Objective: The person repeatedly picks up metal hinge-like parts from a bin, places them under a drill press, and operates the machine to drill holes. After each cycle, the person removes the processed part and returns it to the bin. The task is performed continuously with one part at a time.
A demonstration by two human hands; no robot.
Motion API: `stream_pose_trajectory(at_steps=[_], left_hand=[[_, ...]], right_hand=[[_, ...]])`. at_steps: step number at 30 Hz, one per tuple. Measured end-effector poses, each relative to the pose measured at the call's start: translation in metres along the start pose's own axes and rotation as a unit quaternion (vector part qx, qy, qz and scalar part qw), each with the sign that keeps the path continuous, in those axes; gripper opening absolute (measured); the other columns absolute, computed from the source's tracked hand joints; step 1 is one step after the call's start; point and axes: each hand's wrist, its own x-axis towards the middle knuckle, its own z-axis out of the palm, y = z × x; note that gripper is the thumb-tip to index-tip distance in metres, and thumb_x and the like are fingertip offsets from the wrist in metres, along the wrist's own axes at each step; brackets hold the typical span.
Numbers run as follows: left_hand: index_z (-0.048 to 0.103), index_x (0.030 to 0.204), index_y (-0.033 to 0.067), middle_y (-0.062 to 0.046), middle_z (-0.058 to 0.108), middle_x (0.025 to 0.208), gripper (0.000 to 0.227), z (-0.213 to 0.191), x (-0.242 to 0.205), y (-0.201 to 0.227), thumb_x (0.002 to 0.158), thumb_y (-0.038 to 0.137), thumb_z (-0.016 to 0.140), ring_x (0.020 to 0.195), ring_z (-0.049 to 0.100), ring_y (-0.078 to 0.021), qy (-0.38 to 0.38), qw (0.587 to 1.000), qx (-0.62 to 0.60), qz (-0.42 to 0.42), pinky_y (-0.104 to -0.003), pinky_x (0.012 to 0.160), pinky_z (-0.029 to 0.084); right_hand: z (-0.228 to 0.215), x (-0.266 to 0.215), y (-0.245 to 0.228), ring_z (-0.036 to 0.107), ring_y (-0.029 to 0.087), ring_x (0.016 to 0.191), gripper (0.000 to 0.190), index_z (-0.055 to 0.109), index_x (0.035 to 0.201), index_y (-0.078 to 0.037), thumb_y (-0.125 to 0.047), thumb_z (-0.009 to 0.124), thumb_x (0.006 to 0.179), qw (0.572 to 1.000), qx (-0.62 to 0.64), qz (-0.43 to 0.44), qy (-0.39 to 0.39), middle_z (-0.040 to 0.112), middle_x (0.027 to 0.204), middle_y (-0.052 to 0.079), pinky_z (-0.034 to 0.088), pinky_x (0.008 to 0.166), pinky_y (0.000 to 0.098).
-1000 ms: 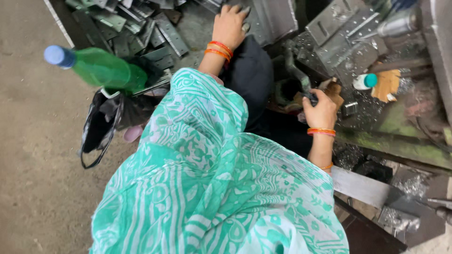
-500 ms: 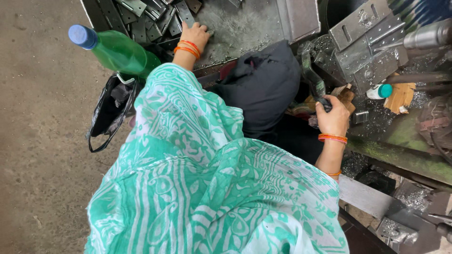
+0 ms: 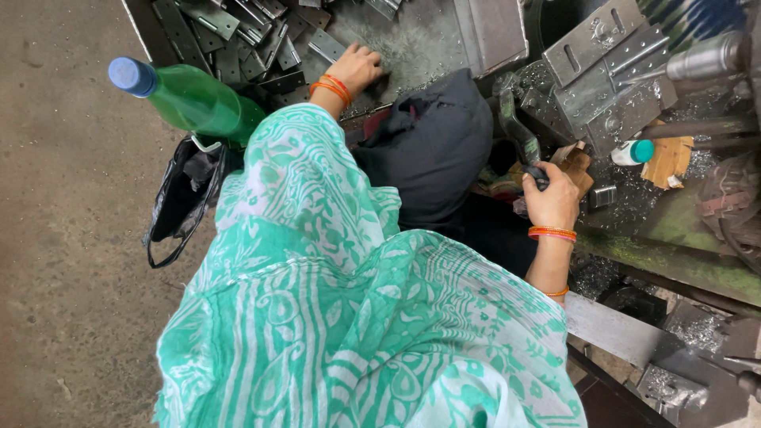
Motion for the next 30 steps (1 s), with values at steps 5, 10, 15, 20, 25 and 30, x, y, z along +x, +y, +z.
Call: stream_pose_trajectory(at_steps=[5,10,15,20,25,30], left_hand=[[0.075,0.108,0.0201,-0.007,0.062,0.108,0.025,0.015,0.051,0.042,0.09,0.014,0.059,0.11,0.059,-0.0286,0.099,0.995,0.001,0.007,-0.049,0.109,0.042],[0.072,0.109,0.0185,-0.006,0.062,0.106,0.022,0.011,0.066,0.062,0.093,0.014,0.057,0.101,0.059,-0.0271,0.105,0.994,0.028,-0.023,-0.04,0.084,0.046],[0.068,0.11,0.0173,-0.007,0.062,0.105,0.016,-0.034,0.063,0.062,0.099,0.014,0.056,0.101,0.059,-0.028,0.076,0.996,0.051,-0.018,-0.041,0.086,0.046],[0.065,0.125,0.015,-0.008,0.06,0.106,0.036,-0.144,0.07,0.068,0.091,0.007,0.058,0.101,0.056,-0.028,0.188,0.982,0.014,0.016,-0.04,0.091,0.046],[0.061,0.126,0.0107,-0.008,0.056,0.108,0.031,-0.261,0.111,0.122,0.095,0.013,0.06,0.108,0.055,-0.0287,0.279,0.94,-0.038,0.191,-0.042,0.104,0.046],[0.06,0.118,0.0115,-0.008,0.055,0.111,0.022,-0.299,0.175,0.201,0.097,0.018,0.059,0.113,0.057,-0.029,0.35,0.862,-0.037,0.366,-0.044,0.112,0.045]], right_hand=[[-0.002,-0.002,-0.008,0.067,0.041,0.108,0.037,0.074,0.121,-0.011,-0.032,0.073,0.09,1.0,0.01,0.018,-0.006,0.071,0.12,0.019,0.053,0.091,0.0495],[-0.005,-0.003,-0.012,0.067,0.04,0.107,0.036,0.074,0.12,-0.012,-0.031,0.073,0.09,0.999,0.014,0.029,-0.008,0.071,0.119,0.018,0.052,0.09,0.0494],[-0.001,-0.005,-0.004,0.068,0.04,0.104,0.033,0.074,0.118,-0.011,-0.029,0.073,0.091,1.0,0.028,-0.005,0.01,0.072,0.113,0.018,0.053,0.088,0.0491],[0.0,-0.003,0.0,0.068,0.04,0.101,0.031,0.074,0.115,-0.013,-0.03,0.073,0.089,0.999,0.038,0.005,0.012,0.071,0.108,0.017,0.054,0.085,0.0494],[-0.003,-0.007,-0.003,0.068,0.039,0.1,0.031,0.073,0.114,-0.015,-0.031,0.073,0.088,0.998,0.049,0.039,0.012,0.071,0.109,0.014,0.055,0.082,0.0493],[-0.002,-0.007,-0.001,0.068,0.038,0.103,0.035,0.072,0.119,-0.016,-0.03,0.073,0.086,0.998,0.039,0.053,0.001,0.071,0.11,0.014,0.055,0.084,0.0503]])
